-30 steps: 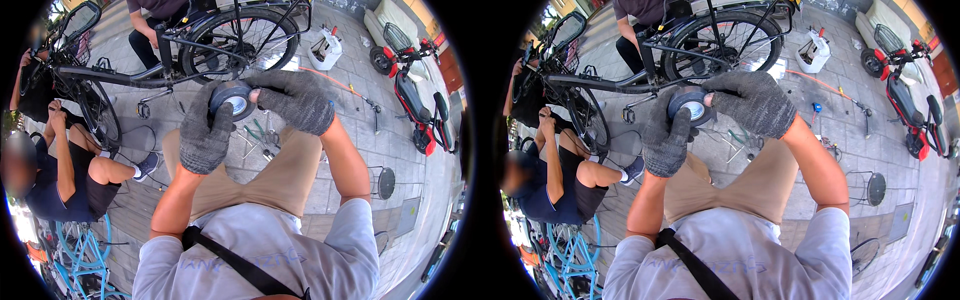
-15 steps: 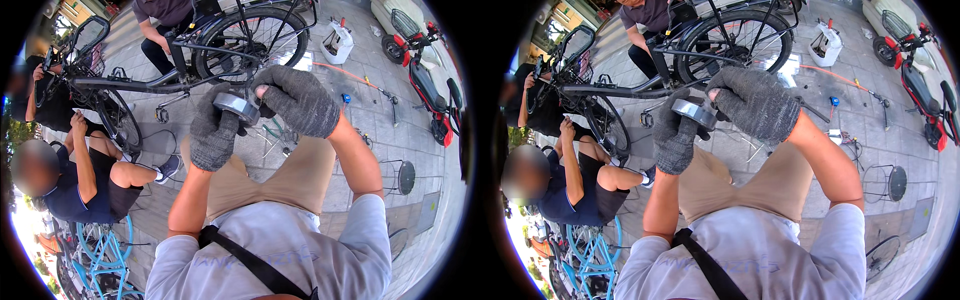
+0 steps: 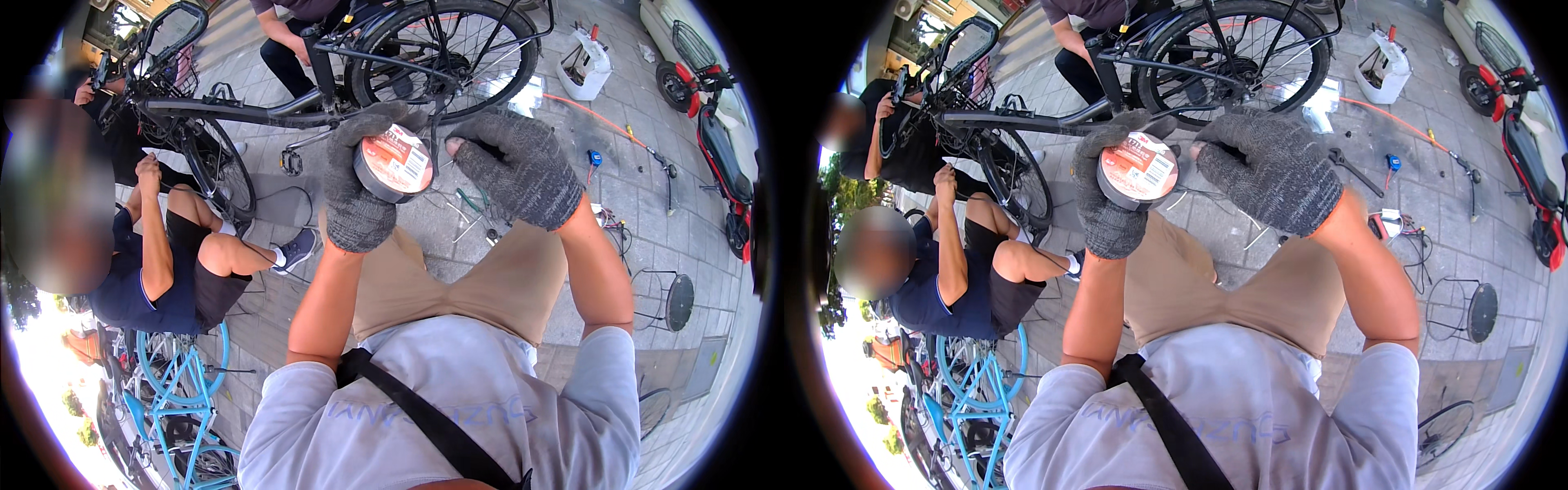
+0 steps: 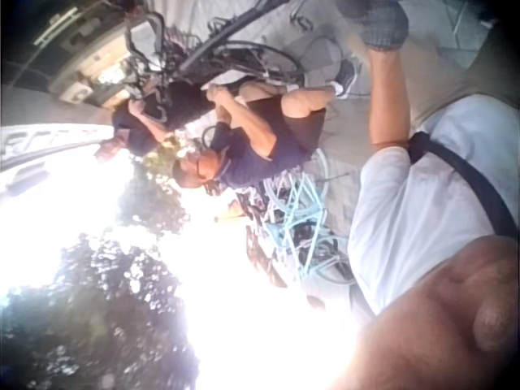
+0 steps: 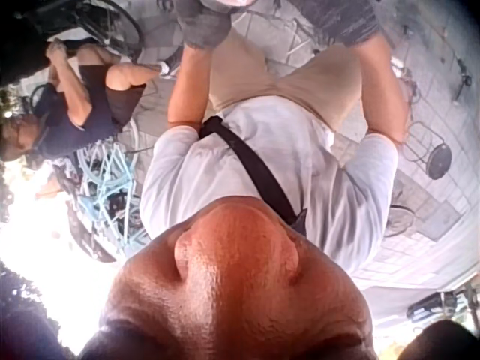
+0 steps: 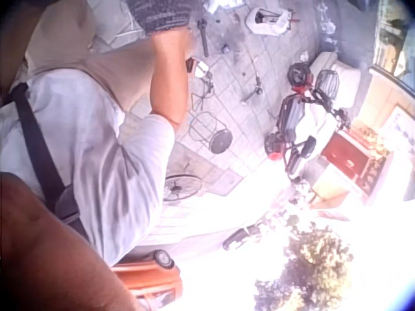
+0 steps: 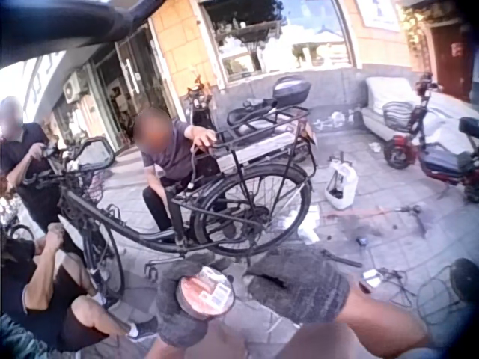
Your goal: The person sits on the sidewalk and works on the wiring of a black bicycle, using electrical tape to secure cables near the frame and pedals. The person handles a roll of tape and manipulates wires with gloved hands while two other men assist nearby.
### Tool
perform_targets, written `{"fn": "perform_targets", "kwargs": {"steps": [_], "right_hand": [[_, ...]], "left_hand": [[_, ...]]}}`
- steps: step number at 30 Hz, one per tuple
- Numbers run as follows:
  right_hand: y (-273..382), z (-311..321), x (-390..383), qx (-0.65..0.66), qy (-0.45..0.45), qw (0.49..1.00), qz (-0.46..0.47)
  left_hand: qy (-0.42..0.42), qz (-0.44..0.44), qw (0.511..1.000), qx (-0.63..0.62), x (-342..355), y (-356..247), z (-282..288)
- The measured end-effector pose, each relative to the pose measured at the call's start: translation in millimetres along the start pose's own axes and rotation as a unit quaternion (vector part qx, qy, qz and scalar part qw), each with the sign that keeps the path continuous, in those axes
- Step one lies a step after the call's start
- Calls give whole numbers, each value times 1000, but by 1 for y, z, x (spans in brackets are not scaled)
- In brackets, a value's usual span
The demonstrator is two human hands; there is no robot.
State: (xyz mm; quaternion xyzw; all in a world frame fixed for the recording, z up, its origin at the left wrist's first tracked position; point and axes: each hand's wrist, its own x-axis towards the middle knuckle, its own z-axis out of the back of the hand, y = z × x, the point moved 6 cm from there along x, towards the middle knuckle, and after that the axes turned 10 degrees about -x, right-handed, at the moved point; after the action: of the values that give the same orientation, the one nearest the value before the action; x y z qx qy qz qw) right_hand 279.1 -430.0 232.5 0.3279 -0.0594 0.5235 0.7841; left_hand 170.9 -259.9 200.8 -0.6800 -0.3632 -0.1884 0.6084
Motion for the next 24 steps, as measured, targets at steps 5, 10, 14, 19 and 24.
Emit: {"fn": "perform_targets", "kwargs": {"steps": [5,10,14,19,24], "right_hand": [[21,-17,-7,229,-5,973,-13],[38,-25,-18,174,-94,980,9],[27,-32,-15,175,-125,975,-62],[10,-35,-6,164,-155,968,-106],[-3,-35,-2,187,-146,966,-103]], "left_hand": [[16,-28,996,85,1,-10,-4],[-51,-20,962,267,-4,-14,-2],[-110,41,929,351,-6,-7,-7],[-114,80,920,367,-6,-7,-12],[-138,140,936,293,-4,-1,-12]]}}
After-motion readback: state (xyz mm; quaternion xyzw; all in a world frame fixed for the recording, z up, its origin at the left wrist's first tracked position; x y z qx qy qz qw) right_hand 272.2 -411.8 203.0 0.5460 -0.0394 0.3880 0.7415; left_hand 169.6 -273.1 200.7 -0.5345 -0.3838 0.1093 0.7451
